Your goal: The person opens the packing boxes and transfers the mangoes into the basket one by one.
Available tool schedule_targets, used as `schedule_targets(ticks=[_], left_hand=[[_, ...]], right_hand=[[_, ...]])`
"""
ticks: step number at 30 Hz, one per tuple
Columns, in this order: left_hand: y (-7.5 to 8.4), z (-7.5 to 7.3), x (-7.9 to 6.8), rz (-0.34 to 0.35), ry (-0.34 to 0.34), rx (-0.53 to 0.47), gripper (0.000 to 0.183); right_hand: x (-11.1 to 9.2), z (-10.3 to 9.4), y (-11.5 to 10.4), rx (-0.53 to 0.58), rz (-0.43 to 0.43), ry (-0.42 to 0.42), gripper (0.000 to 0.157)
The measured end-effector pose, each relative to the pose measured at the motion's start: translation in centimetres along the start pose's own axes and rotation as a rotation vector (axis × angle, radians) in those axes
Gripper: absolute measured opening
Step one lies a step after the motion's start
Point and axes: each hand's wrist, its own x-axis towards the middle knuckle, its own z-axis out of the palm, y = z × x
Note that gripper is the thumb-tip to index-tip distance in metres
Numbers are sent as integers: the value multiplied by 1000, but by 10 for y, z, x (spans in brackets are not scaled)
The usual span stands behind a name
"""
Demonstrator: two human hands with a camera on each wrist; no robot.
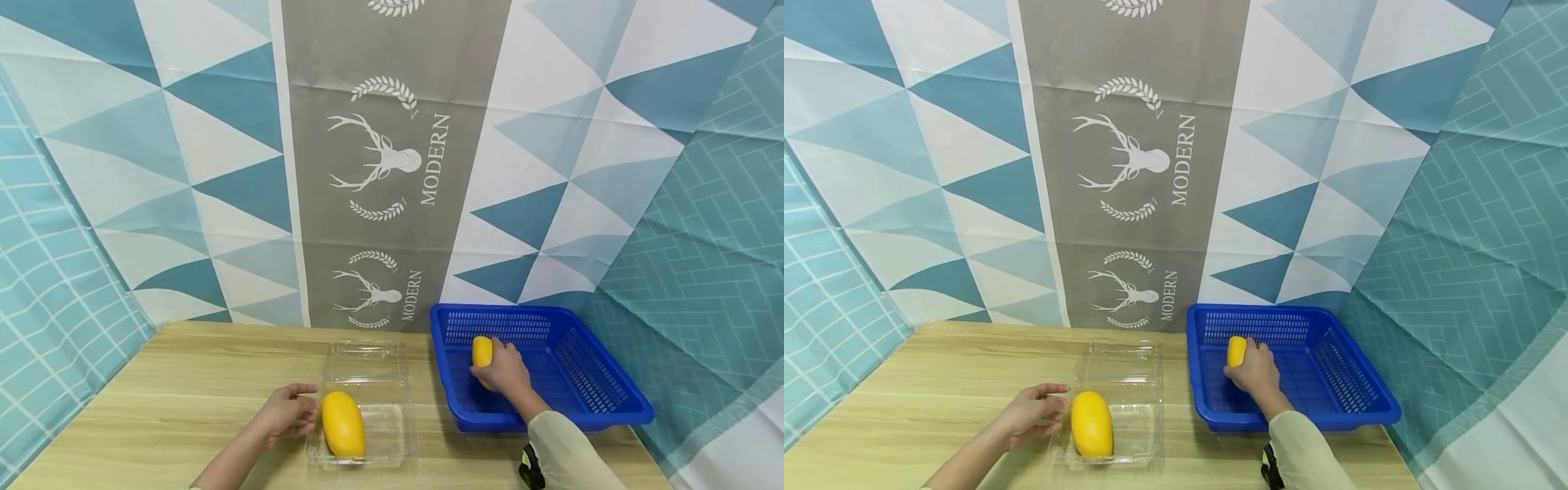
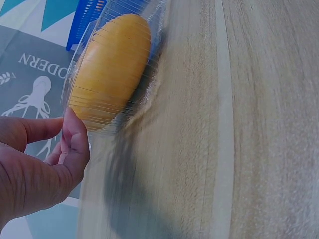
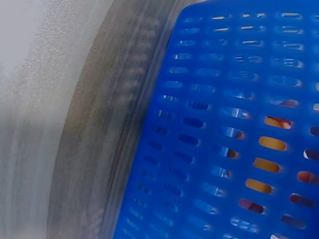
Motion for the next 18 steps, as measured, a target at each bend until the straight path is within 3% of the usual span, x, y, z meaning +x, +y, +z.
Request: schedule_targets(ticks=[18], left_hand=[[1,1,0,-7,16,7,50]], right_hand=[[2,1,4,8,19,-47,83]])
